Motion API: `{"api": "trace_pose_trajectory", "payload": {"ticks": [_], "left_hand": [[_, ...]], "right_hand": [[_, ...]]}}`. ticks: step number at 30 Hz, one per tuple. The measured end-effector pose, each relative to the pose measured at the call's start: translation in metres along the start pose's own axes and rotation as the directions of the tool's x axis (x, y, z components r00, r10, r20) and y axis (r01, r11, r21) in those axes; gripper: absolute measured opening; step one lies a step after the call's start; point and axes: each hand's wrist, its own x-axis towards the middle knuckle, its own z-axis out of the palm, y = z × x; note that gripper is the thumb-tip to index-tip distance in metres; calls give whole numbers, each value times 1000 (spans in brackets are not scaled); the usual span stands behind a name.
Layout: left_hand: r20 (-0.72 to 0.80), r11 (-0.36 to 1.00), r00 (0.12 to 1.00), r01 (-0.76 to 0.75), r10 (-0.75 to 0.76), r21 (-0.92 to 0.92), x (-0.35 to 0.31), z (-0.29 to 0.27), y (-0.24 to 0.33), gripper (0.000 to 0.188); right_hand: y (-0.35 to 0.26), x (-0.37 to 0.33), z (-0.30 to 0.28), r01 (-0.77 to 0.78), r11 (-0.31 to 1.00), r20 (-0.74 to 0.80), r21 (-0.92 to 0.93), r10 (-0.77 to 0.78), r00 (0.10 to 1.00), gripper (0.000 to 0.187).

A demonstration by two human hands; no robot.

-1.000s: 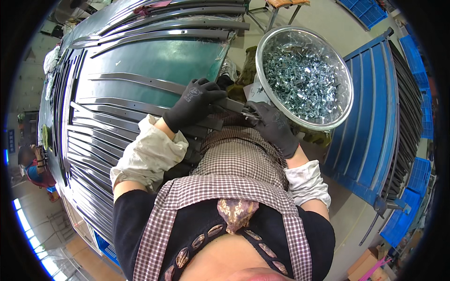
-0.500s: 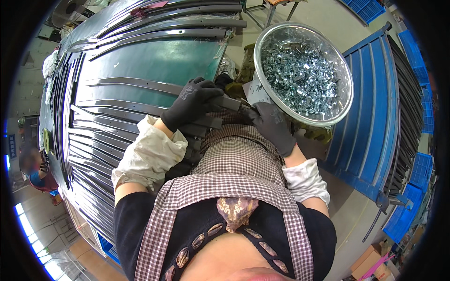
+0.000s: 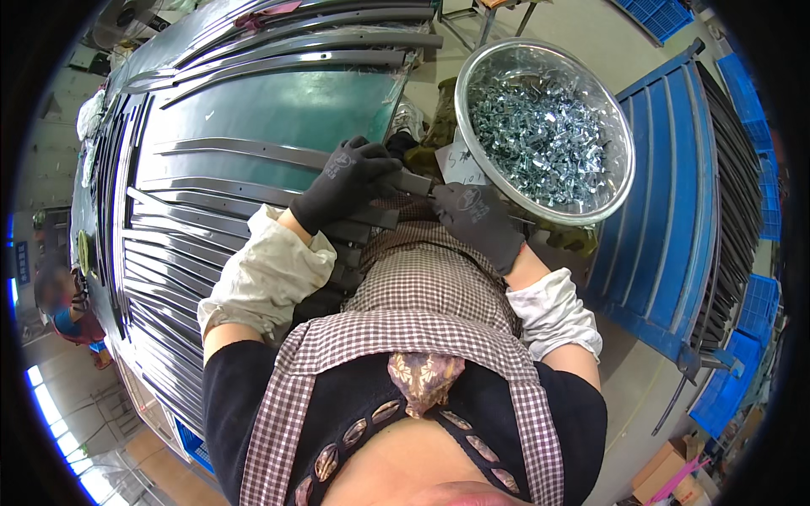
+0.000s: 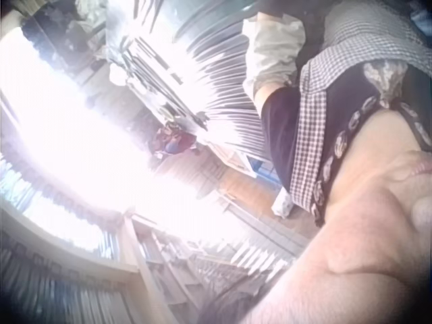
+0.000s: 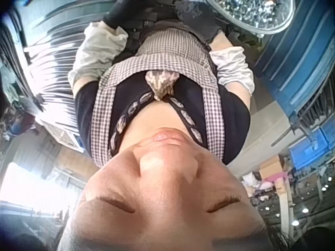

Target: The person picks up long metal frame pieces from a stack and inserts small fasteners from a metal bowl into pre-drilled holes along the frame. The person repeats this process for multiple frames, placing each fastener by hand and occasionally adjusting the frame position on the workbench.

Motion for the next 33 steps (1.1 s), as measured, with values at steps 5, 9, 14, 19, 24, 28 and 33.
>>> {"api": "trace_pose_trajectory", "payload": {"ticks": [5, 9, 14, 19, 24, 28, 33], "left_hand": [[37, 998, 998, 52, -50, -47, -4, -10, 4, 29], [44, 954, 969, 249, -245, -168, -21, -32, -4, 30], [299, 799, 845, 523, -443, -295, 1, -55, -28, 25], [-250, 930, 940, 290, -233, 225, 61, -47, -76, 37], [-390, 820, 921, 240, -23, 520, 85, -32, -127, 42], [-253, 878, 956, 244, -147, 412, 74, -28, -114, 34], [-189, 947, 978, 137, -83, 290, 39, -21, -54, 31]], "right_hand": [[0, -1, -9, 56, 998, -13, -21, -56, 998, 18], [65, -16, -61, -276, 957, -27, 91, 279, 960, 27], [150, -35, -62, -419, 840, -181, -346, 378, 908, 47], [173, -34, -46, -453, 761, 34, -465, 527, 849, 36], [182, -33, -43, -470, 801, -17, -370, 500, 866, 18], [171, -41, -58, -510, 816, -87, -272, 507, 858, 18], [165, -41, -71, -569, 807, -186, -159, 541, 820, 23]]}}
